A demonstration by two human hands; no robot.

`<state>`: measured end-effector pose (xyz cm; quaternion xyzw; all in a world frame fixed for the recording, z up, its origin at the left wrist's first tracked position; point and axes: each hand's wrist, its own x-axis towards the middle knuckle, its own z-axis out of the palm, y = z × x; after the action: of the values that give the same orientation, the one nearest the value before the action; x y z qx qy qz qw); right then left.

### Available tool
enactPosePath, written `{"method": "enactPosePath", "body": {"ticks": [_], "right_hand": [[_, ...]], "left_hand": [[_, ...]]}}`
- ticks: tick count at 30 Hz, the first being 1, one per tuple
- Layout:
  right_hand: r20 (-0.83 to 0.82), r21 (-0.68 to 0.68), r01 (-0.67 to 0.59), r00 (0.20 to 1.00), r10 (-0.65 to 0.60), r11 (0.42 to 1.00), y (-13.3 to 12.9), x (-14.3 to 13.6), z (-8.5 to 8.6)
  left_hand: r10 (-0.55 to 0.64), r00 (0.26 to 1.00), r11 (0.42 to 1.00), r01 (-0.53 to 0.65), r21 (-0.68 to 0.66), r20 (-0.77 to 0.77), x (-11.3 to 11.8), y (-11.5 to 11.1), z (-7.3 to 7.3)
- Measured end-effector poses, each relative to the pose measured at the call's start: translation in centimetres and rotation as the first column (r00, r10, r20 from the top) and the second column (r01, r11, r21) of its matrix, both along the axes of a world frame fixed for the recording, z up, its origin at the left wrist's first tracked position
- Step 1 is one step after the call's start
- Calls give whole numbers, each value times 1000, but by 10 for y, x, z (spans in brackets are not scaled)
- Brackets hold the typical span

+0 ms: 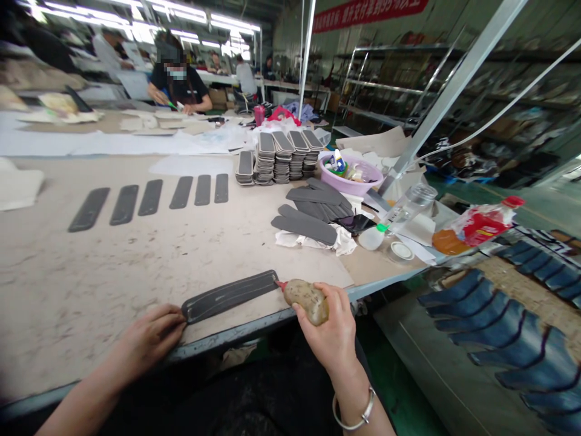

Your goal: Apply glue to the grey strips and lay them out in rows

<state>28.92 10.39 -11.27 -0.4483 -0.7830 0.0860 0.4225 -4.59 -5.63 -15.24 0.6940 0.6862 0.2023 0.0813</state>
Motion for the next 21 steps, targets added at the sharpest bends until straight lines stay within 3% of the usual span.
{"method": "enactPosePath", "body": {"ticks": [3,5,9,11,14,17,19,21], "right_hand": [[2,-70,-38,999,38,997,-2,-1,1],[-40,-197,-83,996,76,977,-3,-1,-1],[-366,-519,-254,929,56,816,-1,0,-15],[-539,-587,-319,840,-65,744,3,-1,-27],[-623,-651,-374,760,-184,660,14,-5,-44],[-625,-690,-372,739,-252,621,20,-7,-55],[-623,-702,-379,737,-262,603,21,-9,-57],[-614,-706,-383,750,-245,596,22,-11,-59]], "left_hand": [[-4,1000,1000,5,-16,18,0,1,2],[3,999,1000,-2,-26,37,2,1,4],[55,996,998,-54,-12,75,11,-1,7],[107,988,993,-111,27,107,12,-2,7],[266,952,950,-285,124,152,-2,-1,12],[491,860,841,-510,183,137,-38,-5,41],[646,755,734,-654,183,111,-77,-9,74],[797,596,581,-800,148,94,-127,-12,111]]}}
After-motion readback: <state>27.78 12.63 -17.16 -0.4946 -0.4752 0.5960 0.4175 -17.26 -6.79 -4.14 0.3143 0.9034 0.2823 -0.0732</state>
